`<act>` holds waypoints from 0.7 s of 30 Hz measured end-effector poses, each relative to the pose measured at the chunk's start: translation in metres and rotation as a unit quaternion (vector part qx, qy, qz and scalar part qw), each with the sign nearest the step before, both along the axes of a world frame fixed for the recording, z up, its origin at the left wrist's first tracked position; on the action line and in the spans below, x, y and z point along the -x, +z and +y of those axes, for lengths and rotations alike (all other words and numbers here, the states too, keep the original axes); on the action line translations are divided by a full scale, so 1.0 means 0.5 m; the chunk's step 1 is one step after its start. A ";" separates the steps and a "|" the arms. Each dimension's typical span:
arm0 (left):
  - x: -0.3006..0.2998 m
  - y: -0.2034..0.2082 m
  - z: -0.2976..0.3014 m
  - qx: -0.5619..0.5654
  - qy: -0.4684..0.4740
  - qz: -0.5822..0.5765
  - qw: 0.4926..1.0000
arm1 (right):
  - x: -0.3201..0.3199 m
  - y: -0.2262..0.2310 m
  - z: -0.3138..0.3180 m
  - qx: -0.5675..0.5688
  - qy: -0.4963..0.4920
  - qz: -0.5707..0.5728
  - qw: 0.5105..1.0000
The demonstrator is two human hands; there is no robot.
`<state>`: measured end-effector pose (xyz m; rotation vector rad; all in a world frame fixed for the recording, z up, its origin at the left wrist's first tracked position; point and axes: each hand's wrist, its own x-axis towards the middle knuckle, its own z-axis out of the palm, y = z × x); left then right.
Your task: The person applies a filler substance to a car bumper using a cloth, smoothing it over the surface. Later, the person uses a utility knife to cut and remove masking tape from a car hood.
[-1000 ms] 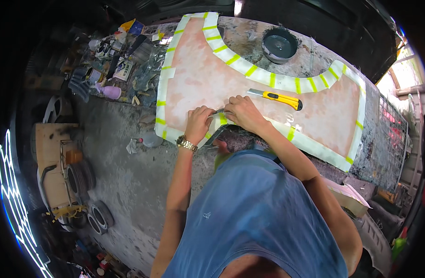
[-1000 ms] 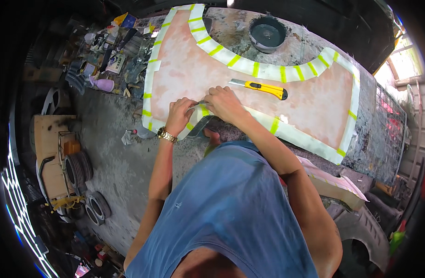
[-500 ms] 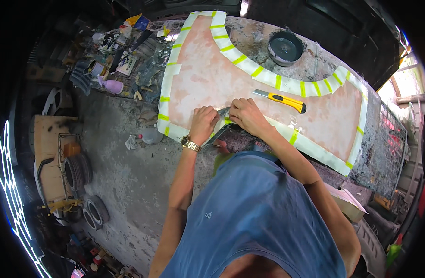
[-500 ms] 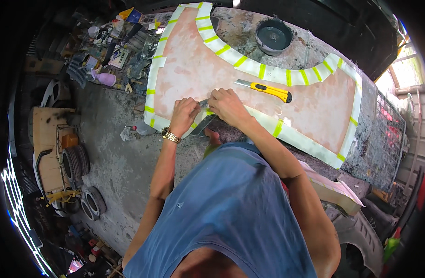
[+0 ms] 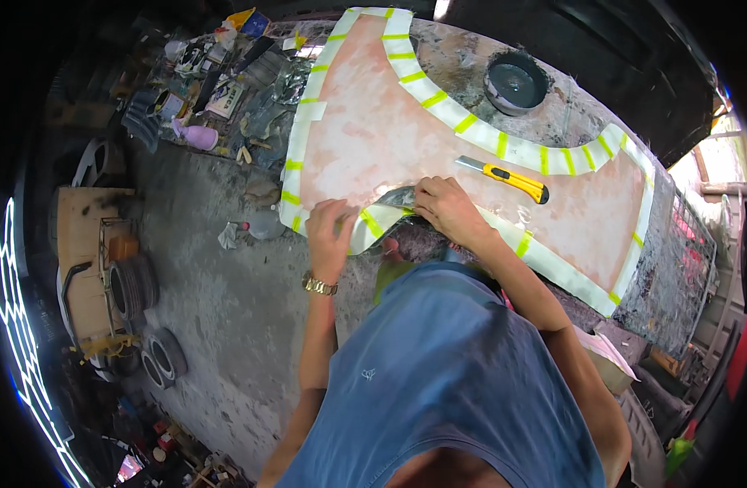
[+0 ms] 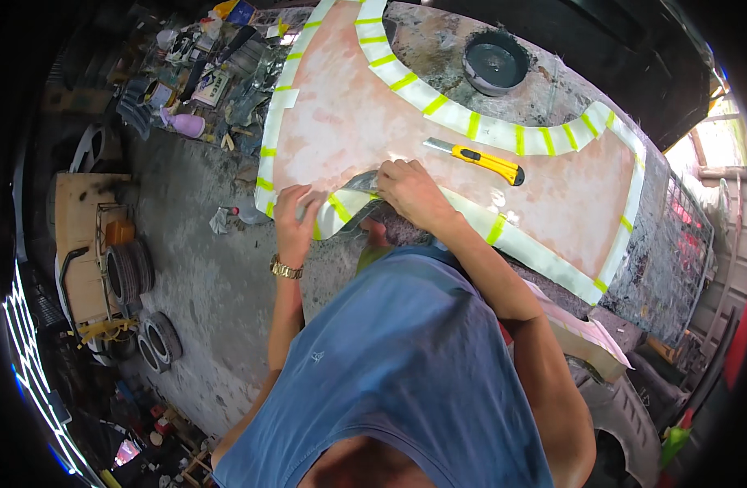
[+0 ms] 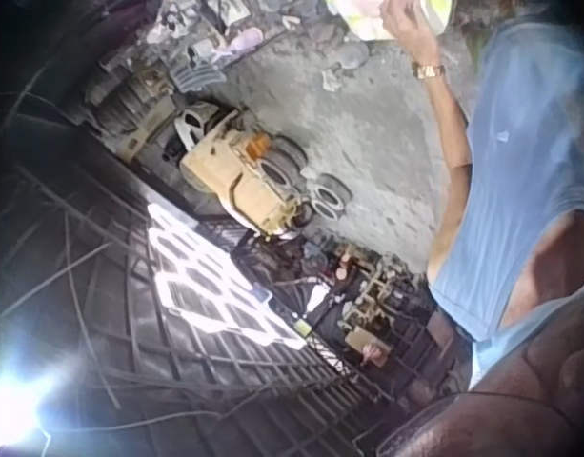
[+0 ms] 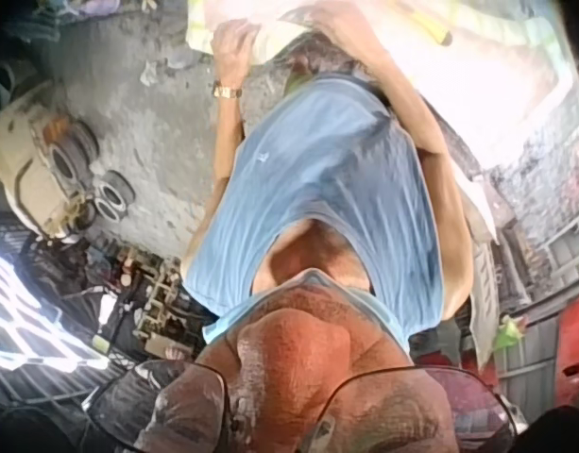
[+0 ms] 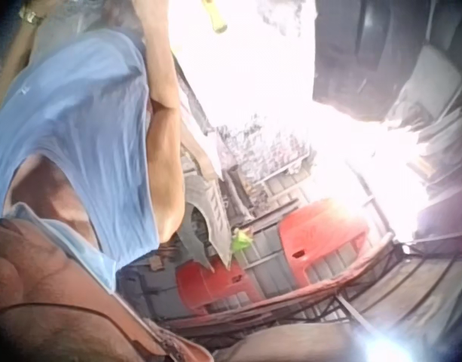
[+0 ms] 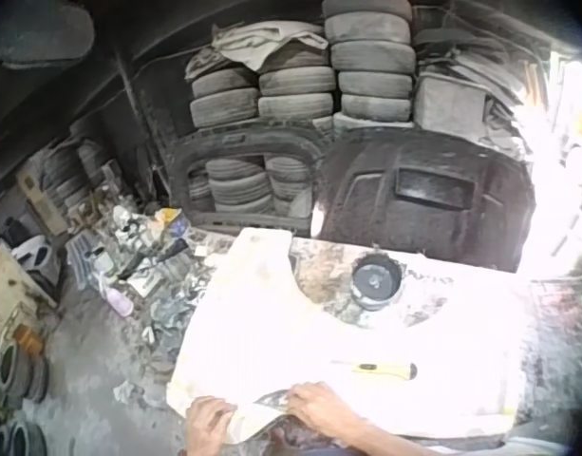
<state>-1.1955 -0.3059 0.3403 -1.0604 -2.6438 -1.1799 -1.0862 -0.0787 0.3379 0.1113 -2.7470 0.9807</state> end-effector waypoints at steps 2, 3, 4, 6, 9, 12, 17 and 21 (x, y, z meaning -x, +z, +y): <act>0.004 0.005 -0.034 -0.015 0.025 -0.013 0.999 | 0.001 -0.004 0.005 0.005 -0.007 -0.019 1.000; 0.000 0.009 -0.044 -0.024 0.038 -0.019 0.999 | 0.002 -0.006 0.011 0.007 -0.011 -0.030 0.999; -0.007 0.014 -0.048 -0.029 0.052 -0.035 0.998 | 0.004 -0.008 0.018 0.010 -0.016 -0.042 0.999; -0.022 0.026 -0.046 -0.043 0.077 -0.072 0.994 | 0.003 -0.009 0.036 0.000 -0.026 -0.030 0.999; -0.039 0.020 -0.038 -0.056 0.058 -0.074 0.994 | 0.008 -0.019 0.076 0.020 -0.026 -0.059 0.998; -0.052 0.013 -0.011 -0.055 -0.006 -0.088 0.995 | 0.009 -0.004 0.094 0.044 -0.018 -0.103 0.994; -0.046 -0.004 0.054 -0.013 -0.096 -0.061 0.993 | 0.008 -0.028 0.087 0.048 0.017 -0.095 0.994; -0.028 -0.015 0.094 0.020 -0.120 -0.032 0.992 | 0.003 -0.018 0.064 0.039 0.024 -0.071 0.996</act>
